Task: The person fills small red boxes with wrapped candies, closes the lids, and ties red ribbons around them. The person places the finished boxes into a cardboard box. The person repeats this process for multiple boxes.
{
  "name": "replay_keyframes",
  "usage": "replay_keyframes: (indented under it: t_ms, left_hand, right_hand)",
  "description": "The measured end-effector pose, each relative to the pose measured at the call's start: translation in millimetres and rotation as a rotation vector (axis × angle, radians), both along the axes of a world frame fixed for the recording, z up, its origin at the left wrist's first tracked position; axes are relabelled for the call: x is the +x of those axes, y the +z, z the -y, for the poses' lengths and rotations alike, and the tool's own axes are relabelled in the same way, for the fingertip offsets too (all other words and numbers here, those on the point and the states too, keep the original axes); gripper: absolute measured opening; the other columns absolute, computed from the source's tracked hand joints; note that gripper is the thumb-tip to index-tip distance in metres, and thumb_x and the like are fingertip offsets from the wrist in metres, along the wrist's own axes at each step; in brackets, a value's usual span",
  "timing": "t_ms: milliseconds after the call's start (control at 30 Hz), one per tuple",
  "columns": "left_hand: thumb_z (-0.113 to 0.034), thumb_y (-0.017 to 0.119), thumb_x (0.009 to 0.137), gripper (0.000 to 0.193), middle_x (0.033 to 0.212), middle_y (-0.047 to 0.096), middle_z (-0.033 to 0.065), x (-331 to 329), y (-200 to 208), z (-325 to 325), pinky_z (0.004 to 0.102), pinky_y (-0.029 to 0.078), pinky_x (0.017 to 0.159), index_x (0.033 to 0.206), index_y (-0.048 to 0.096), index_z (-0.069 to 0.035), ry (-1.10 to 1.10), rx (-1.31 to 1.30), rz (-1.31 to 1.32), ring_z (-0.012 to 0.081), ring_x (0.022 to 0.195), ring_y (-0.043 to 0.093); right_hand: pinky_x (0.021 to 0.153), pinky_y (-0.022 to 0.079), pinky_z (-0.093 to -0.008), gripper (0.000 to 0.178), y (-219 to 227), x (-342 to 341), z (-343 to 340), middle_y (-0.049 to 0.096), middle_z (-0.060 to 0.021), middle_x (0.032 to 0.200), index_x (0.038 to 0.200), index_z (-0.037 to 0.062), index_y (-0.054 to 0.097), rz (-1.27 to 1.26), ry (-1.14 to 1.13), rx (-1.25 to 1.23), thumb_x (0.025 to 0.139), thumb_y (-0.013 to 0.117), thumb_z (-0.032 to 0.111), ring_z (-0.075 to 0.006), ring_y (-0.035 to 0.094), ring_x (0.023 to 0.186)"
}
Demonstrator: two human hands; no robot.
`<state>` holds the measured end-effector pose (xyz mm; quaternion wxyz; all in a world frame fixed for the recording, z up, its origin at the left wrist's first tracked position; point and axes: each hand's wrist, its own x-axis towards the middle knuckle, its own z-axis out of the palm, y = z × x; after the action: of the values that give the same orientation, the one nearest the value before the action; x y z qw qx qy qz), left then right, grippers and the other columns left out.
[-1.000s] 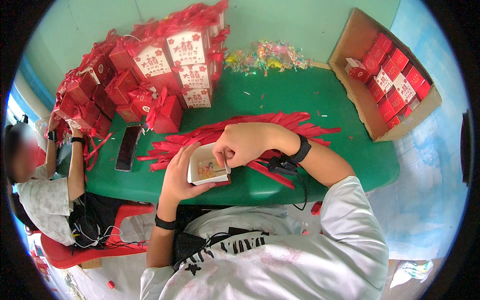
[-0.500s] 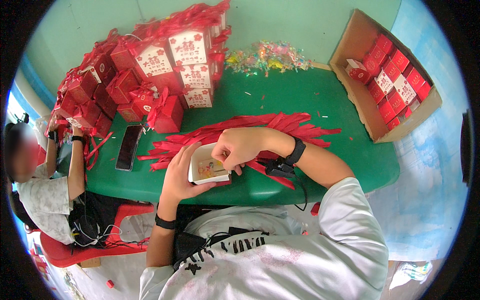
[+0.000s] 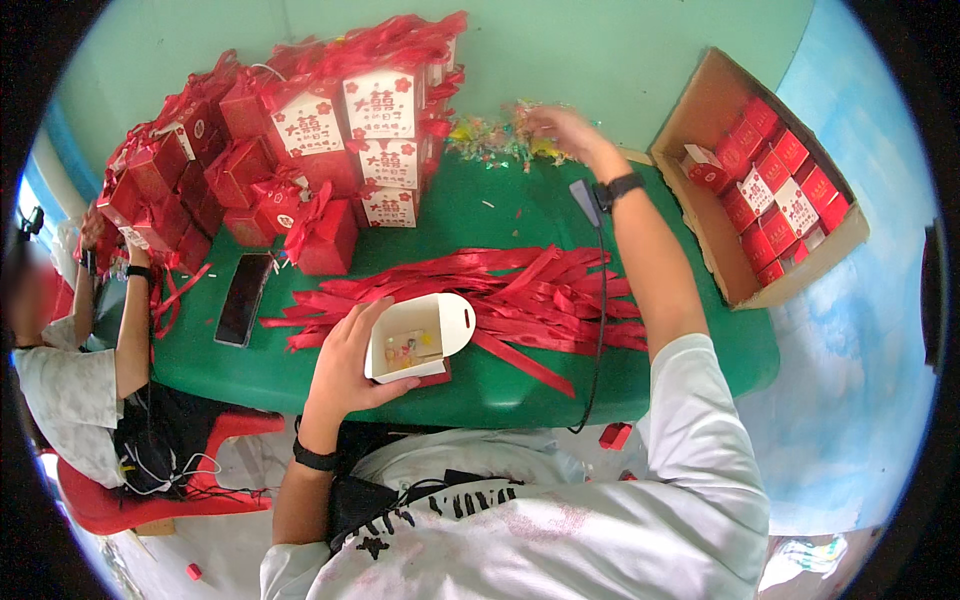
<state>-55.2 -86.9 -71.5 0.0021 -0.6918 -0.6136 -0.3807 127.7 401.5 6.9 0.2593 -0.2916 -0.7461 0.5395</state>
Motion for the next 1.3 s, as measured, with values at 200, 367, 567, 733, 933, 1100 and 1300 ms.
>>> replay_keyframes:
  t_ms: [200,367,567,733,933,1100,1300]
  left_hand:
    - [-0.042,0.094,0.065,0.098,0.130,0.066,0.0217,-3,-1,5,0.0490,0.053,0.100,0.145,0.056,0.000,0.038,-0.013,0.011,0.0436,0.117,0.066]
    - [-0.042,0.094,0.063,0.099,0.131,0.065,0.0223,-9,-10,-1,0.0495,0.052,0.102,0.144,0.056,0.002,-0.025,0.015,-0.043,0.0443,0.120,0.065]
    - [-0.042,0.094,0.062,0.101,0.130,0.066,0.0225,-7,-6,-9,0.0487,0.053,0.100,0.145,0.056,0.002,-0.055,0.012,0.025,0.0432,0.117,0.066]
    - [-0.041,0.094,0.062,0.099,0.130,0.066,0.0215,-5,-9,-2,0.0480,0.053,0.100,0.144,0.057,0.001,0.009,-0.031,0.103,0.0420,0.116,0.067]
    - [-0.040,0.093,0.061,0.099,0.130,0.066,0.0219,-7,-9,-6,0.0480,0.053,0.101,0.144,0.057,0.000,-0.005,-0.006,0.063,0.0427,0.117,0.067]
    - [-0.039,0.093,0.062,0.098,0.130,0.066,0.0223,-7,-7,-6,0.0482,0.052,0.101,0.144,0.058,0.000,-0.017,-0.001,0.100,0.0432,0.117,0.067]
    - [-0.039,0.093,0.062,0.097,0.130,0.066,0.0224,-6,-7,-3,0.0482,0.053,0.100,0.144,0.058,0.001,-0.002,-0.005,0.101,0.0431,0.116,0.067]
  right_hand:
    - [0.101,0.051,-0.0583,0.057,-59,8,-123,0.068,-0.0243,0.139,0.135,0.0075,0.069,0.464,-0.456,0.558,0.105,0.051,0.053,-0.0452,0.065,0.126]
    - [0.106,0.052,-0.0564,0.046,-92,17,-172,0.066,-0.0204,0.142,0.137,0.0169,0.068,0.539,-0.382,0.712,0.104,0.057,0.046,-0.0447,0.064,0.127]
    - [0.105,0.054,-0.0554,0.038,-82,35,-176,0.067,-0.0185,0.139,0.135,0.0213,0.069,0.915,-0.209,1.330,0.102,0.060,0.038,-0.0468,0.064,0.127]
    - [0.101,0.056,-0.0539,0.039,-83,-6,-122,0.067,-0.0197,0.139,0.128,0.0149,0.073,0.665,-0.488,0.891,0.097,0.067,0.038,-0.0490,0.066,0.121]
    - [0.094,0.057,-0.0514,0.046,-62,8,-110,0.077,-0.0199,0.117,0.120,0.0082,0.075,0.479,-0.606,0.879,0.092,0.072,0.045,-0.0419,0.073,0.109]
    - [0.089,0.058,-0.0466,0.047,-71,25,-133,0.079,-0.0189,0.106,0.108,0.0077,0.078,0.431,-0.501,0.969,0.091,0.076,0.051,-0.0388,0.075,0.103]
    - [0.092,0.057,-0.0442,0.045,-65,11,-111,0.079,-0.0161,0.110,0.109,0.0076,0.078,0.549,-0.476,0.840,0.091,0.076,0.049,-0.0357,0.075,0.104]
